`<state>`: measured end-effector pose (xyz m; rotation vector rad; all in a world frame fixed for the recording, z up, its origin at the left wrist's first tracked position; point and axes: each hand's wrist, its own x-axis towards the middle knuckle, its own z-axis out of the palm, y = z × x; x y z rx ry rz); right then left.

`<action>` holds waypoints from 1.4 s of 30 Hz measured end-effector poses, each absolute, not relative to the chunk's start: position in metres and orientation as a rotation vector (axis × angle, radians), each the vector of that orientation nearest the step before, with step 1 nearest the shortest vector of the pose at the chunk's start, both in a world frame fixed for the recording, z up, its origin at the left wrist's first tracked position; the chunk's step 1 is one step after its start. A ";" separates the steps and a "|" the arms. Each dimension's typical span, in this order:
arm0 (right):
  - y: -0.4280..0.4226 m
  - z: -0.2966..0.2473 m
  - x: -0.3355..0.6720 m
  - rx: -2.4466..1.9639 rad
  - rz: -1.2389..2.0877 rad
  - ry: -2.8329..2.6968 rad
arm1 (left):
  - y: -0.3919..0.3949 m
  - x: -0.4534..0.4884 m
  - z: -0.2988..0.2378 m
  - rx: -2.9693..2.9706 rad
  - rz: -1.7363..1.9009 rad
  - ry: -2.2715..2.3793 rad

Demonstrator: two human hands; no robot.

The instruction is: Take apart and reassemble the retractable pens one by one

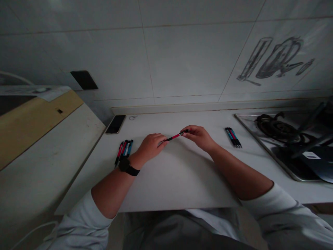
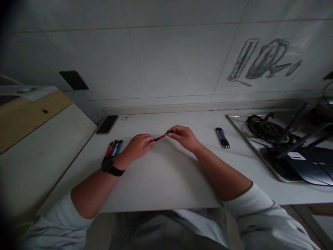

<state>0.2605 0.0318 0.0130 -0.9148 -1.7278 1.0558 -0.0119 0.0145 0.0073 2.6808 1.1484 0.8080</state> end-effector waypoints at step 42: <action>0.070 0.047 0.339 -0.928 0.690 -1.275 | 0.018 -0.015 -0.001 2.691 0.556 0.980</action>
